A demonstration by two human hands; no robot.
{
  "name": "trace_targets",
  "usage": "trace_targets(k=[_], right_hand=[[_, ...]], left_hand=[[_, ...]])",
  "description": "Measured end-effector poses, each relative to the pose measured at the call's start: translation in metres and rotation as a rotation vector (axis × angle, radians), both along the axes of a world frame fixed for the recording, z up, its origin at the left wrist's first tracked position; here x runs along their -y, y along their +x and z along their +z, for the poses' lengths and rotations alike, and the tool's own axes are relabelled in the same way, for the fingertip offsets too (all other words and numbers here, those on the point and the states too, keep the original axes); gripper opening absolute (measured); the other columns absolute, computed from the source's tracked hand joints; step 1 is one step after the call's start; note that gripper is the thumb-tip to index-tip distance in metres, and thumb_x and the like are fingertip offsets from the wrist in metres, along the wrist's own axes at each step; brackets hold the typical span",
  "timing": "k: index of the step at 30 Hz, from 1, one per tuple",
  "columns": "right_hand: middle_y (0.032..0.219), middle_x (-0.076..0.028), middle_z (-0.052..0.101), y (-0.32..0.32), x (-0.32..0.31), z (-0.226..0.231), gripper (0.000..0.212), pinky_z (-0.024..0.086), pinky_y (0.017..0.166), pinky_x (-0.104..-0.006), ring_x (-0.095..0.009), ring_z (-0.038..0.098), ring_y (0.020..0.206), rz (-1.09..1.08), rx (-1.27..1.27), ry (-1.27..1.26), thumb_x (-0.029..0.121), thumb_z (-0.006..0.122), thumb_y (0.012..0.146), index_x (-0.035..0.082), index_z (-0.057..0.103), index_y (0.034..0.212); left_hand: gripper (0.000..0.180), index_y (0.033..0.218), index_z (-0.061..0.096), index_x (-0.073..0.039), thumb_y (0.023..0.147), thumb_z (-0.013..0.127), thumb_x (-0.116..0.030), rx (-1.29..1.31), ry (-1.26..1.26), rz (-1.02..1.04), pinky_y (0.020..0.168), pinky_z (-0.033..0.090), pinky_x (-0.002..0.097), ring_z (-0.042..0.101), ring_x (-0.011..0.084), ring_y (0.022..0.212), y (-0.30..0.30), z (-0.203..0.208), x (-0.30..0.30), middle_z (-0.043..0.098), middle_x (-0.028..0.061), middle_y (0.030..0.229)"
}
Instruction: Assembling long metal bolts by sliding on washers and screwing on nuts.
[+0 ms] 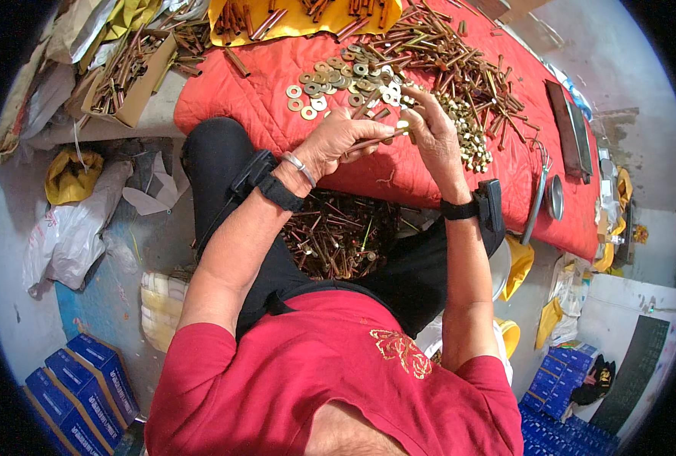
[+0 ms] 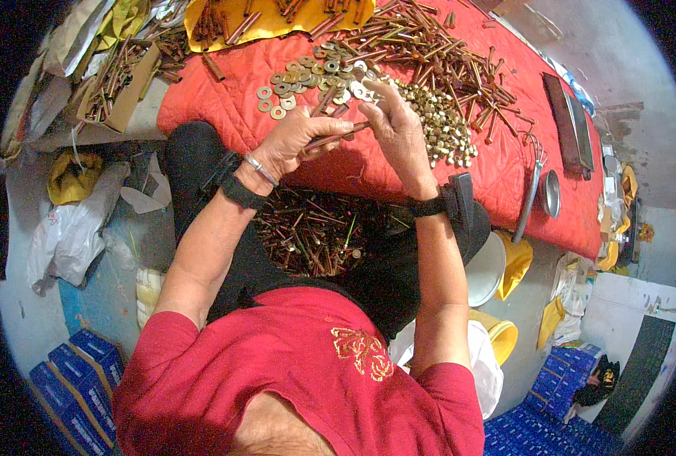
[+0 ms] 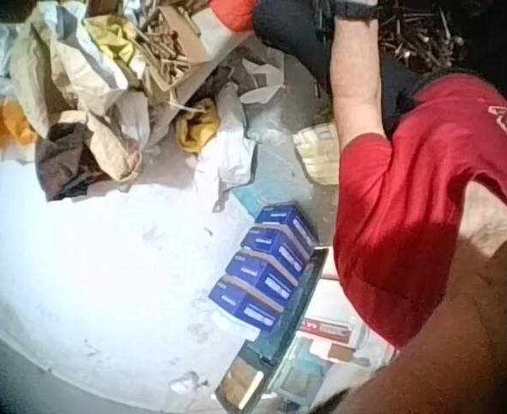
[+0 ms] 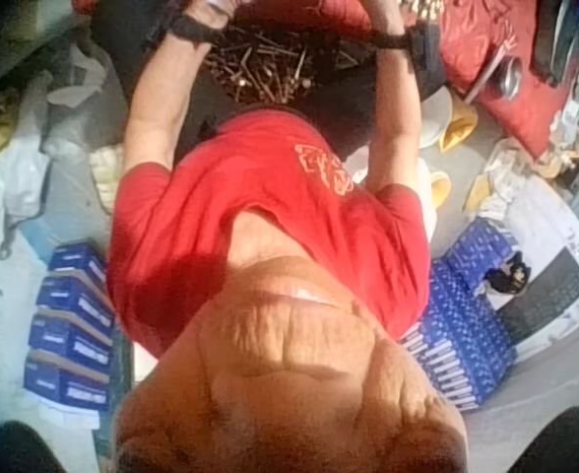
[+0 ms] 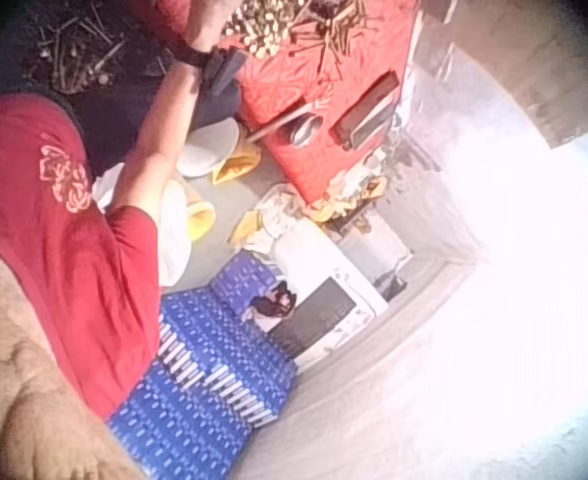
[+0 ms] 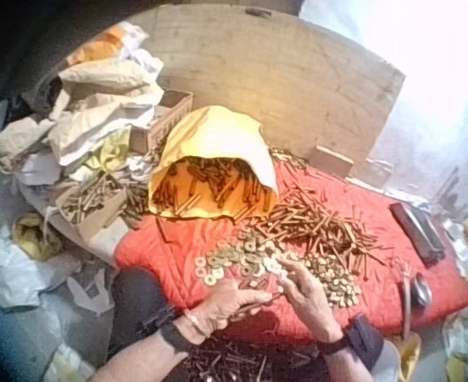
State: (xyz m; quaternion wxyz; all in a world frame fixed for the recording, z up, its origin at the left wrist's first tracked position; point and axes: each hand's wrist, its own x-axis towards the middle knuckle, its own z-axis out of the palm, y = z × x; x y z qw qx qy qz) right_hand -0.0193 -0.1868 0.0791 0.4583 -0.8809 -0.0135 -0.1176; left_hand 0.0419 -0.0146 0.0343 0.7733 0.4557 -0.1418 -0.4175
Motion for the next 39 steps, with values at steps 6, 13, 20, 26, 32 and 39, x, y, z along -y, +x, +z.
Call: trace_targets(k=[6, 13, 20, 26, 32, 39], right_hand=[[0.066, 0.004, 0.05, 0.006, -0.002, -0.01, 0.029, 0.041, 0.053, -0.0238, -0.006, 0.048, 0.06, -0.08, 0.26, 0.131, 0.01, 0.057, 0.092, 0.007, 0.057, 0.121], [0.072, 0.0, 0.054, 0.002, 0.006, -0.002, 0.032, 0.044, 0.059, -0.0233, -0.008, 0.051, 0.064, -0.073, -0.024, 0.037, 0.01, 0.058, 0.09, 0.005, 0.056, 0.121], [0.077, 0.0, 0.057, -0.002, 0.01, -0.003, 0.038, 0.044, 0.061, -0.0224, -0.007, 0.052, 0.068, -0.081, -0.172, 0.171, 0.006, 0.058, 0.089, 0.006, 0.052, 0.126], [0.074, 0.001, 0.053, -0.001, 0.008, 0.001, 0.041, 0.043, 0.06, -0.0229, -0.006, 0.05, 0.067, -0.078, -0.174, 0.18, 0.01, 0.061, 0.088, 0.006, 0.051, 0.128], [0.081, -0.001, 0.054, -0.003, 0.009, -0.003, 0.044, 0.044, 0.064, -0.025, -0.01, 0.05, 0.069, -0.025, -0.095, 0.158, 0.015, 0.061, 0.089, 0.006, 0.05, 0.13], [0.063, -0.001, 0.05, 0.001, 0.005, -0.01, 0.035, 0.04, 0.056, -0.0279, -0.011, 0.047, 0.06, -0.044, -0.088, 0.119, 0.02, 0.057, 0.092, 0.006, 0.054, 0.123]], left_hand=[[0.02, 0.084, 0.066, -0.001, 0.084, 0.066, -0.021, -0.055, 0.036, 0.026, 0.033, 0.026, 0.0161, 0.042, 0.0012, 0.038, 0.003, 0.001, 0.0, 0.053, -0.0027, 0.054], [0.016, 0.081, 0.066, -0.005, 0.081, 0.07, -0.021, -0.072, -0.002, 0.026, 0.032, 0.025, 0.0165, 0.042, 0.0013, 0.038, 0.002, -0.002, 0.001, 0.056, -0.0036, 0.056], [0.016, 0.081, 0.066, -0.006, 0.08, 0.07, -0.021, -0.064, 0.046, 0.01, 0.032, 0.024, 0.0168, 0.042, 0.001, 0.038, 0.001, -0.008, 0.0, 0.056, -0.0036, 0.055], [0.016, 0.083, 0.067, -0.006, 0.079, 0.071, -0.02, -0.037, 0.038, 0.013, 0.033, 0.024, 0.0157, 0.044, 0.0011, 0.038, -0.001, -0.002, 0.001, 0.056, -0.0033, 0.056], [0.015, 0.08, 0.067, -0.006, 0.081, 0.07, -0.021, -0.061, 0.006, 0.008, 0.033, 0.025, 0.0159, 0.044, 0.0006, 0.039, 0.003, -0.003, 0.002, 0.056, -0.0039, 0.055], [0.017, 0.081, 0.066, -0.006, 0.082, 0.069, -0.022, -0.075, 0.096, -0.024, 0.033, 0.027, 0.0152, 0.043, 0.0008, 0.038, -0.002, 0.0, 0.0, 0.055, -0.0034, 0.056]])
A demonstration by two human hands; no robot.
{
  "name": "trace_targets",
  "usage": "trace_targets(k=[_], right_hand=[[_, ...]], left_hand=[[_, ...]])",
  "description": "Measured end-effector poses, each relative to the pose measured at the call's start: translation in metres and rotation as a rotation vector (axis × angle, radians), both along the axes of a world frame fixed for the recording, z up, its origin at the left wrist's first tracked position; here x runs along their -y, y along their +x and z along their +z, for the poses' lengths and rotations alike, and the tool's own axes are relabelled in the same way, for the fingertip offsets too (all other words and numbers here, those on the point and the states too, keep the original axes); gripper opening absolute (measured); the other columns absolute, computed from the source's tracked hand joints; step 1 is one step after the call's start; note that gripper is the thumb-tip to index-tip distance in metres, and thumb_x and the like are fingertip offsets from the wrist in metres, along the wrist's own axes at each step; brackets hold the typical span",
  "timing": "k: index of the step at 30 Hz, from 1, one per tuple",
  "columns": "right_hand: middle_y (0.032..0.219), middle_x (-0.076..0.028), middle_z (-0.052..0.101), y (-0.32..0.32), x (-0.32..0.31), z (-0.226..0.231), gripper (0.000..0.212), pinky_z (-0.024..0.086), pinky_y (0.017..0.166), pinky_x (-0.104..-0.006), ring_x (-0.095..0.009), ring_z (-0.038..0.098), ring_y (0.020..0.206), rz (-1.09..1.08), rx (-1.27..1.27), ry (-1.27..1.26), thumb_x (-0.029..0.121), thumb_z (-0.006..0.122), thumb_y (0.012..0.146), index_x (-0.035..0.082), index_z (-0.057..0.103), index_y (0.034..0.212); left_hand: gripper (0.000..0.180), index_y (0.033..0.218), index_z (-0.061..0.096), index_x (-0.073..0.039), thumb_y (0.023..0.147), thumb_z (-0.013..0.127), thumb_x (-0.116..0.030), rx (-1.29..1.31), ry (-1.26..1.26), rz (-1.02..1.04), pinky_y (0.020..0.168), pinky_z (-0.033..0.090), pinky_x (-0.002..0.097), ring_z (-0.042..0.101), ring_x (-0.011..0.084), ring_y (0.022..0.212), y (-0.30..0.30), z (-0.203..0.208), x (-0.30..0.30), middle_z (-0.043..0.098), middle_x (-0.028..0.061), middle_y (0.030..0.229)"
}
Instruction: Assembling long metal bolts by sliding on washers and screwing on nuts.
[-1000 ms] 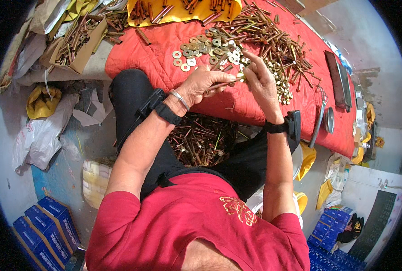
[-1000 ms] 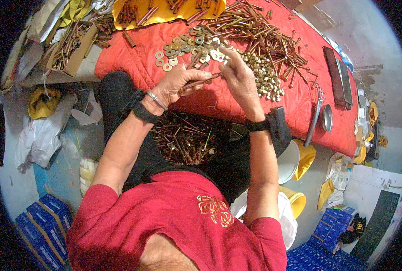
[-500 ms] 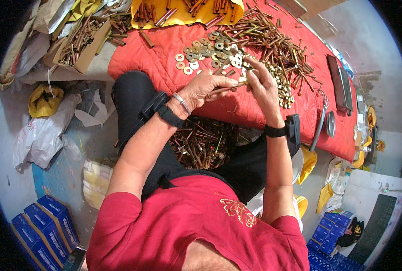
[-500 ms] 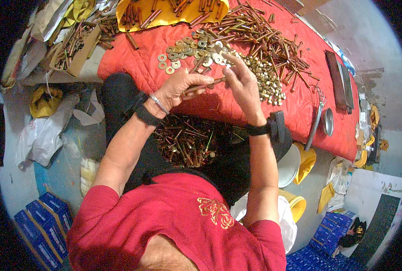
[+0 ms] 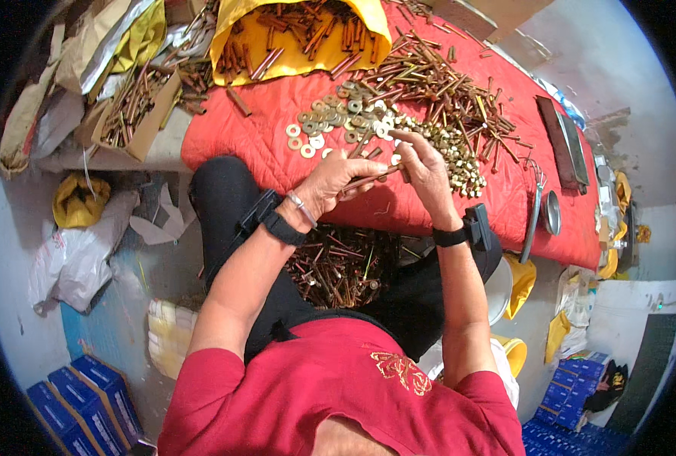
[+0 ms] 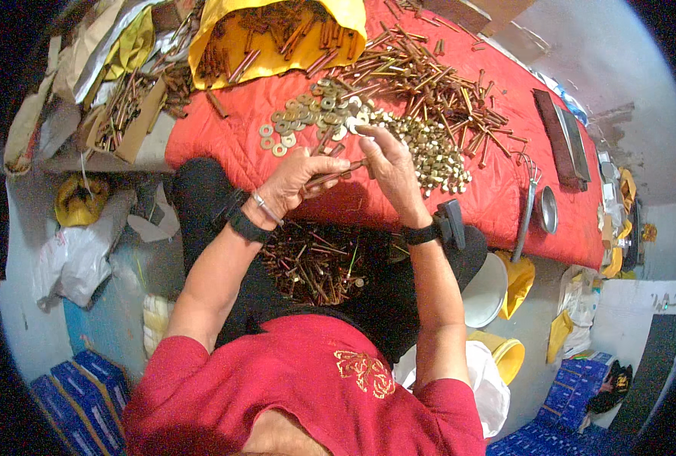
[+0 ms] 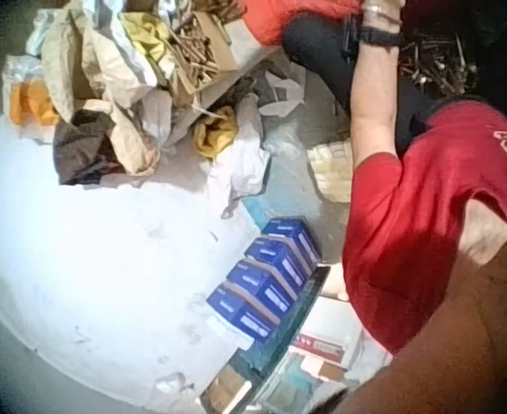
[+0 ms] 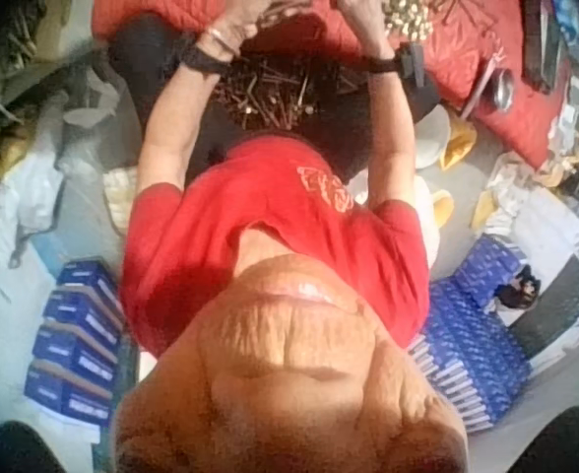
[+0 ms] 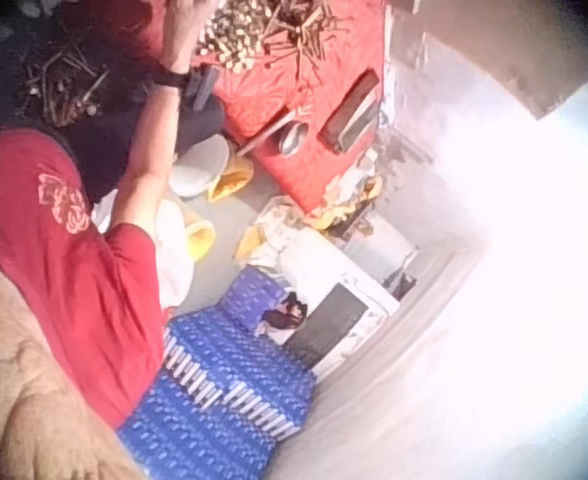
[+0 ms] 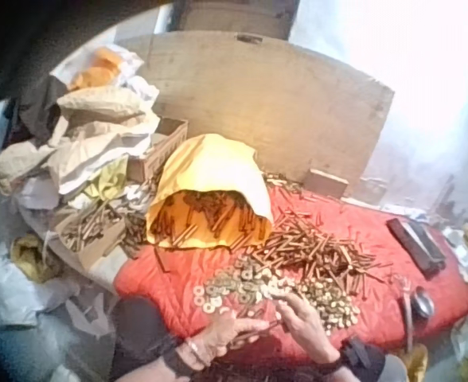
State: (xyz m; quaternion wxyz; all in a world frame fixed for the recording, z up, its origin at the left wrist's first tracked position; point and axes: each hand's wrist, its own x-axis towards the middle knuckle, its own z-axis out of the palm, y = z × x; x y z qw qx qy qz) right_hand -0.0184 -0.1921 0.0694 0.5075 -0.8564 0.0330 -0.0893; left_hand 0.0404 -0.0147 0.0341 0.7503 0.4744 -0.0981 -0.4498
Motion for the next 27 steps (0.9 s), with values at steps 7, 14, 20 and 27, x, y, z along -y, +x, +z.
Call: trace_targets(k=[7, 14, 20, 27], right_hand=[[0.086, -0.005, 0.055, -0.002, -0.009, 0.002, 0.035, 0.045, 0.063, -0.0263, -0.012, 0.052, 0.07, 0.083, 0.176, 0.096, 0.003, 0.055, 0.089, 0.005, 0.053, 0.124], [0.07, 0.004, 0.049, 0.008, -0.006, 0.008, 0.024, 0.039, 0.054, -0.0197, -0.004, 0.046, 0.062, -0.033, -0.109, 0.124, 0.01, 0.053, 0.093, 0.005, 0.06, 0.115], [0.079, 0.003, 0.056, 0.003, 0.007, -0.003, 0.029, 0.042, 0.057, -0.0221, -0.006, 0.049, 0.064, 0.123, 0.058, 0.109, 0.02, 0.058, 0.092, 0.006, 0.058, 0.117], [0.077, -0.011, 0.06, 0.033, 0.014, 0.008, 0.018, 0.048, 0.064, -0.0318, -0.021, 0.061, 0.071, -0.012, 0.063, -0.167, 0.014, 0.056, 0.089, -0.002, 0.063, 0.095]], left_hand=[[0.012, 0.079, 0.063, -0.007, 0.084, 0.066, -0.018, -0.106, -0.091, 0.038, 0.032, 0.027, 0.0157, 0.041, 0.0017, 0.037, 0.004, -0.003, 0.002, 0.054, -0.0025, 0.055], [0.012, 0.079, 0.063, -0.006, 0.084, 0.066, -0.017, -0.102, -0.085, 0.048, 0.033, 0.026, 0.0159, 0.04, 0.0018, 0.037, 0.007, -0.005, 0.001, 0.054, -0.0028, 0.055], [0.016, 0.08, 0.064, -0.007, 0.081, 0.071, -0.021, 0.057, -0.002, -0.001, 0.039, 0.032, 0.0175, 0.046, 0.0027, 0.044, 0.005, 0.006, -0.001, 0.056, -0.0023, 0.059], [0.025, 0.079, 0.066, -0.007, 0.08, 0.075, -0.031, 0.563, 0.17, -0.057, 0.053, 0.038, 0.0232, 0.048, 0.0049, 0.056, 0.003, 0.0, -0.003, 0.056, -0.0057, 0.063]])
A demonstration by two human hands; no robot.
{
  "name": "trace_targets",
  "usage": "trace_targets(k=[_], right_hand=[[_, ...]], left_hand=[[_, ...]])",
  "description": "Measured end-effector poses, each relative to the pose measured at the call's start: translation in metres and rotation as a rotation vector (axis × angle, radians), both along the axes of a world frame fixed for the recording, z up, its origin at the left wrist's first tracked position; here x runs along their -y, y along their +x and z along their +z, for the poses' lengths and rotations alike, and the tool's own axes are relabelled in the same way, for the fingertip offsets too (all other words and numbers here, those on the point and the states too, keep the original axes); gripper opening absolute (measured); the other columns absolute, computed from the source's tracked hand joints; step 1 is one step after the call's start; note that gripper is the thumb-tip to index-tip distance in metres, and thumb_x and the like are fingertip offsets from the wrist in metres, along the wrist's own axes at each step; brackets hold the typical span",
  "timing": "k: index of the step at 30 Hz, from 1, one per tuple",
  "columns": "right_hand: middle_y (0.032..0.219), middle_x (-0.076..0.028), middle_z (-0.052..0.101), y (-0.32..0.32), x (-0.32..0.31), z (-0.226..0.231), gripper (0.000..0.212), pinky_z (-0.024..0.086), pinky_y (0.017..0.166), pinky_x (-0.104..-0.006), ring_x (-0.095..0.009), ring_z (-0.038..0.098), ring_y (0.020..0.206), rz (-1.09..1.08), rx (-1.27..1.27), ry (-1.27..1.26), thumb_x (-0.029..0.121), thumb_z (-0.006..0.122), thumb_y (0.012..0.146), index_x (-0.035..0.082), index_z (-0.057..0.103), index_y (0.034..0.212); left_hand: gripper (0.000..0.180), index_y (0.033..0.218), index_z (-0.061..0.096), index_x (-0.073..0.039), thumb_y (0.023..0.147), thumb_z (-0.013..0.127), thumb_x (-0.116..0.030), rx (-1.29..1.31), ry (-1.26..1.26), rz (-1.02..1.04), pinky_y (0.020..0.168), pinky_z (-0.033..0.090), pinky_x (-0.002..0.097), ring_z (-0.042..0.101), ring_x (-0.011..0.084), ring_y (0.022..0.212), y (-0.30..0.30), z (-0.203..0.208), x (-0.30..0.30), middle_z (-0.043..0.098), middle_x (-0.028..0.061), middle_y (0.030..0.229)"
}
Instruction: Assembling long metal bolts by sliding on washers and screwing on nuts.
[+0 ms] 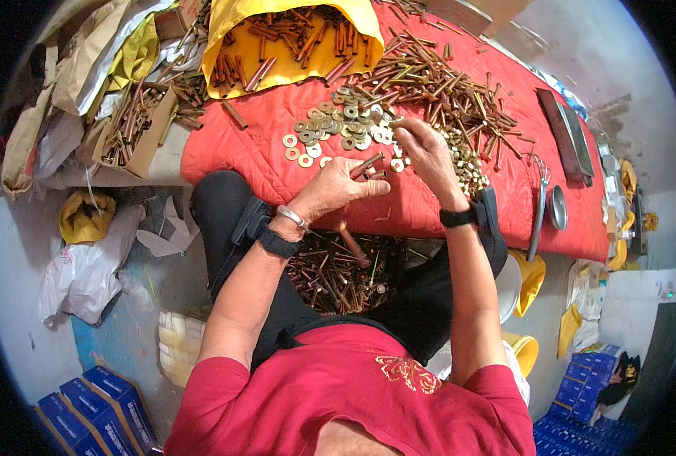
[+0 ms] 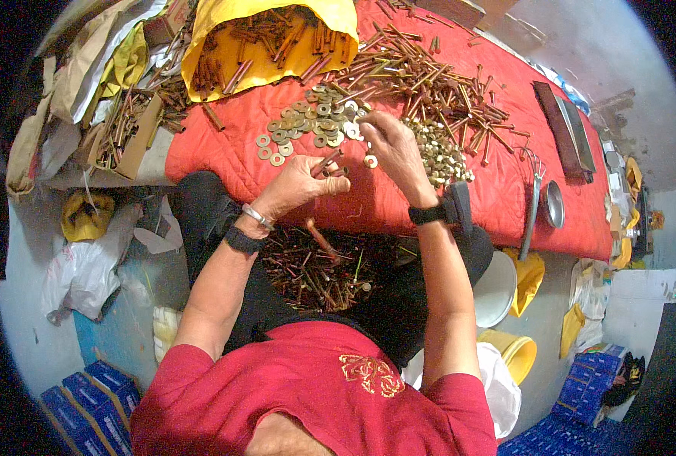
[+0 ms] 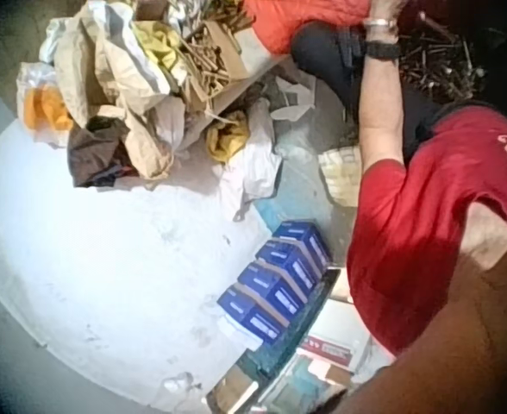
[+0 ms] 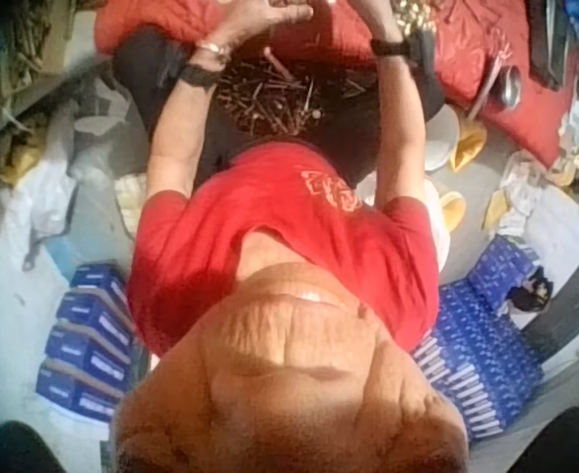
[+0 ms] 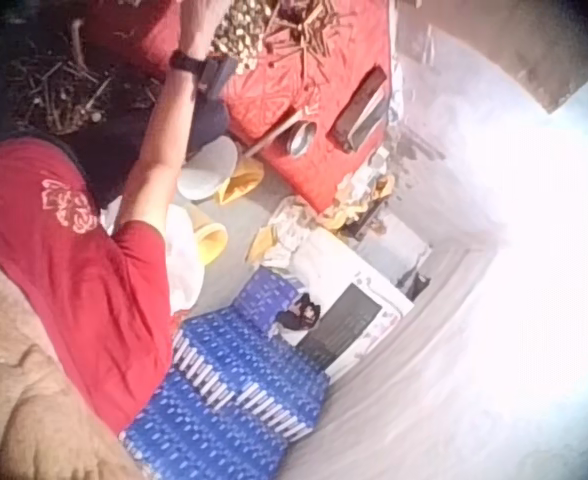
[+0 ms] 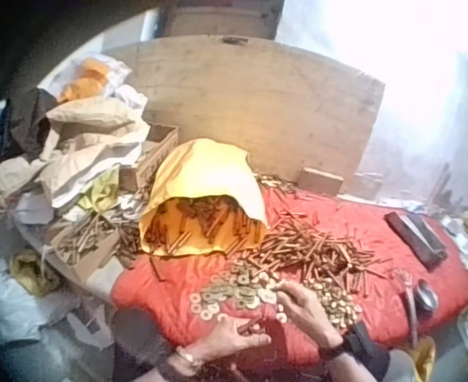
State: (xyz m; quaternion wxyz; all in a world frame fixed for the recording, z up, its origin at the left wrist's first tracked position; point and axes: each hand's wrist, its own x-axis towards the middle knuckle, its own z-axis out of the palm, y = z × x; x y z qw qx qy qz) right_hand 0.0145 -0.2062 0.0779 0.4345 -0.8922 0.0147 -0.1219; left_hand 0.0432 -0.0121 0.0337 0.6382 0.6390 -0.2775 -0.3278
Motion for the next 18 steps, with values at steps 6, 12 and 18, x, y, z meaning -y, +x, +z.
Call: trace_targets(k=[6, 12, 18], right_hand=[[0.101, -0.008, 0.059, 0.075, 0.008, -0.039, 0.024, 0.044, 0.084, -0.0401, -0.029, 0.055, 0.099, 0.014, 0.311, -0.707, 0.005, 0.06, 0.078, 0.008, 0.063, 0.102], [0.093, -0.008, 0.056, 0.088, 0.007, -0.036, 0.023, 0.045, 0.083, -0.0394, -0.029, 0.053, 0.096, 0.03, 0.36, -0.921, 0.002, 0.058, 0.075, 0.01, 0.065, 0.095], [0.089, -0.012, 0.057, 0.053, 0.013, -0.004, 0.011, 0.049, 0.066, -0.0375, -0.032, 0.059, 0.078, -0.067, 0.557, -0.452, 0.004, 0.064, 0.078, 0.004, 0.058, 0.088]], left_hand=[[0.026, 0.088, 0.062, -0.008, 0.087, 0.068, -0.033, -0.552, -0.251, 0.143, 0.043, 0.037, 0.0183, 0.042, 0.003, 0.045, 0.011, -0.008, 0.0, 0.053, -0.004, 0.065], [0.018, 0.1, 0.061, 0.0, 0.093, 0.057, -0.015, -0.822, -0.585, 0.259, 0.058, 0.05, 0.0254, 0.059, 0.0132, 0.069, 0.031, -0.032, 0.005, 0.062, 0.0049, 0.082], [0.017, 0.107, 0.057, 0.0, 0.091, 0.056, -0.006, -0.687, -0.667, 0.312, 0.068, 0.053, 0.0288, 0.061, 0.0174, 0.077, 0.032, -0.042, 0.007, 0.061, 0.0074, 0.089]])
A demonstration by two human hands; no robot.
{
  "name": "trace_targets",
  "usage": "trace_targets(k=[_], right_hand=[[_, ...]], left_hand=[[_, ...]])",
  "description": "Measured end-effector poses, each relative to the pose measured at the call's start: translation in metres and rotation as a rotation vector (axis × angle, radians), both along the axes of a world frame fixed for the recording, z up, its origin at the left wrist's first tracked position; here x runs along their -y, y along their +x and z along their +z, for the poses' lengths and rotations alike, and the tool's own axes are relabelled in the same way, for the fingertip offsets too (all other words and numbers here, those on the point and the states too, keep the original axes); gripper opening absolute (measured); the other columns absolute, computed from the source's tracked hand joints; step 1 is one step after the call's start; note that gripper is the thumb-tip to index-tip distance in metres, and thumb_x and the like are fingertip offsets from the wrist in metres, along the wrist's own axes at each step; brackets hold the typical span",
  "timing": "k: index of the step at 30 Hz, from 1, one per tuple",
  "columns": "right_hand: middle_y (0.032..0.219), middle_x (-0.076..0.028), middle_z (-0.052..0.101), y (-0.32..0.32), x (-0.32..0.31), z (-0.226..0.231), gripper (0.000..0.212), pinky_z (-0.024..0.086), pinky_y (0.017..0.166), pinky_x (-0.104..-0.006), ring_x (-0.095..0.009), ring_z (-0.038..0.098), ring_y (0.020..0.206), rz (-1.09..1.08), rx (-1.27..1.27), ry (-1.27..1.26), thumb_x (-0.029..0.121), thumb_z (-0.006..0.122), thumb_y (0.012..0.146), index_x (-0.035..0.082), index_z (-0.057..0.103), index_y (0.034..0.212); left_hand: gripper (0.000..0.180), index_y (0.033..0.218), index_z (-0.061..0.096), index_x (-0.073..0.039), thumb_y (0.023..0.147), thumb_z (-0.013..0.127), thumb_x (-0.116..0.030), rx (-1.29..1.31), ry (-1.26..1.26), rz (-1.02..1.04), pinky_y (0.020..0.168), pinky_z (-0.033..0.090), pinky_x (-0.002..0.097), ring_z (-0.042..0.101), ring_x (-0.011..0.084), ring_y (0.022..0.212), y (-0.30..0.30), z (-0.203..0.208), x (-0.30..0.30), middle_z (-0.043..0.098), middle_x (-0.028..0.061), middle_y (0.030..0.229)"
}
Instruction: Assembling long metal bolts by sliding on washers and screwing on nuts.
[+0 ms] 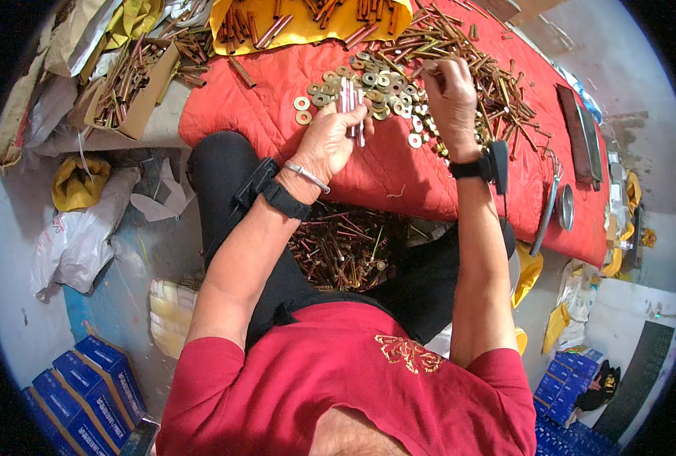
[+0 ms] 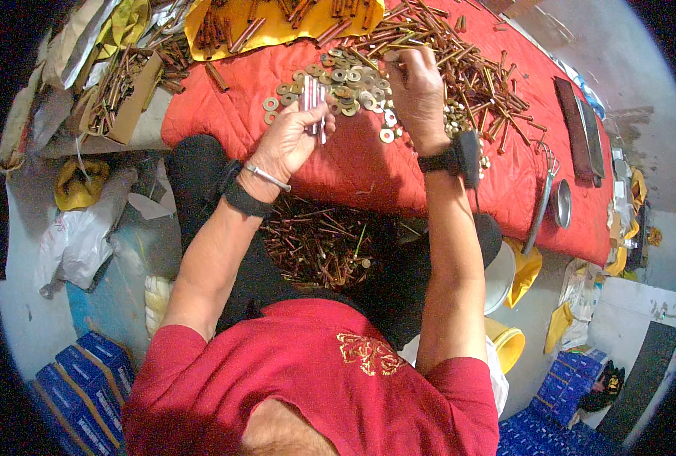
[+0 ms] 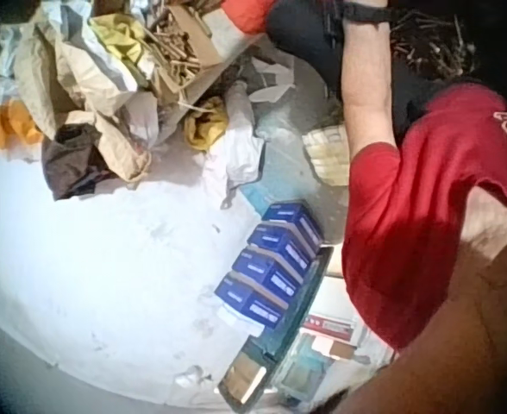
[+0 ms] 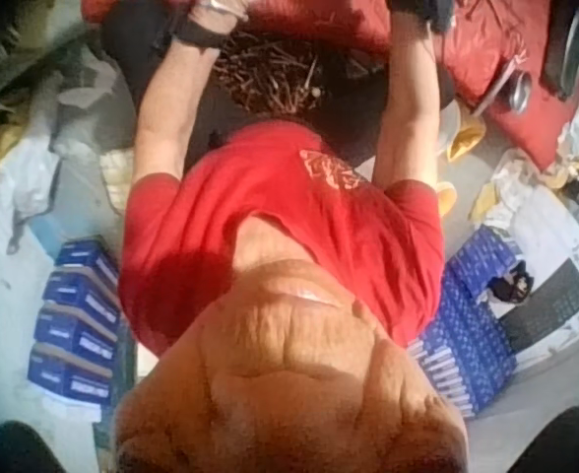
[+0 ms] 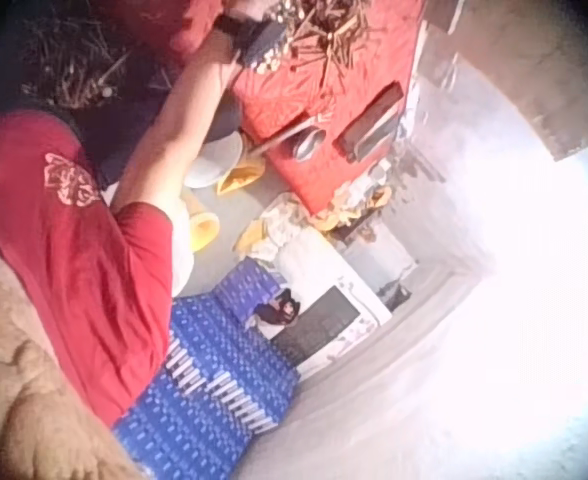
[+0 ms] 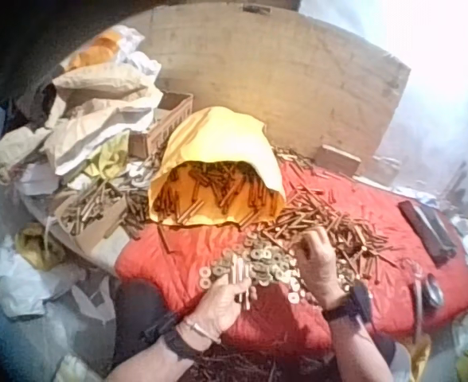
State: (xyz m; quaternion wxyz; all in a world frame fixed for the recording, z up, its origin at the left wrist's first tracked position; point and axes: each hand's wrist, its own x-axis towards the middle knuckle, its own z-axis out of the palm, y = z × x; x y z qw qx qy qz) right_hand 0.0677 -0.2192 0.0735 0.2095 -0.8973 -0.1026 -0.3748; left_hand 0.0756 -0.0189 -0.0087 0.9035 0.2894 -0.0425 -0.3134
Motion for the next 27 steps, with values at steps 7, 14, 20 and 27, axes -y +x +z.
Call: trace_targets(k=[7, 14, 20, 27], right_hand=[[0.074, -0.014, 0.06, -0.084, -0.006, -0.003, 0.008, 0.048, 0.066, -0.0343, -0.025, 0.061, 0.07, -0.052, -0.55, 0.208, 0.003, 0.063, 0.076, 0.0, 0.057, 0.081], [0.083, -0.02, 0.064, -0.092, -0.002, -0.033, 0.023, 0.048, 0.066, -0.0343, -0.029, 0.063, 0.073, 0.0, -0.717, -0.127, 0.01, 0.064, 0.082, 0.003, 0.064, 0.103], [0.087, -0.012, 0.063, -0.106, 0.006, -0.005, 0.016, 0.048, 0.069, -0.0325, -0.025, 0.062, 0.078, -0.132, -0.569, -0.002, 0.012, 0.065, 0.082, 0.006, 0.068, 0.097], [0.083, -0.014, 0.064, -0.094, 0.023, -0.02, 0.016, 0.05, 0.071, -0.0394, -0.032, 0.063, 0.079, 0.001, -0.598, -0.115, 0.015, 0.063, 0.078, 0.01, 0.07, 0.092]], left_hand=[[0.019, 0.104, 0.058, 0.0, 0.094, 0.055, -0.015, -0.209, -0.022, 0.026, 0.058, 0.05, 0.0263, 0.059, 0.0136, 0.068, -0.005, 0.013, 0.0, 0.061, 0.0032, 0.082], [0.03, 0.1, 0.058, 0.002, 0.098, 0.048, -0.027, -0.111, -0.036, -0.129, 0.034, 0.024, 0.0185, 0.031, 0.0039, 0.038, -0.01, 0.014, 0.001, 0.047, -0.0031, 0.057], [0.023, 0.1, 0.058, -0.003, 0.097, 0.05, -0.024, -0.131, 0.087, -0.076, 0.035, 0.025, 0.0179, 0.034, 0.0037, 0.04, -0.013, 0.02, -0.003, 0.048, -0.0024, 0.059], [0.014, 0.099, 0.056, -0.007, 0.094, 0.056, -0.019, -0.02, 0.183, -0.106, 0.035, 0.027, 0.0176, 0.038, 0.0039, 0.042, -0.018, 0.026, -0.003, 0.053, -0.0001, 0.064]])
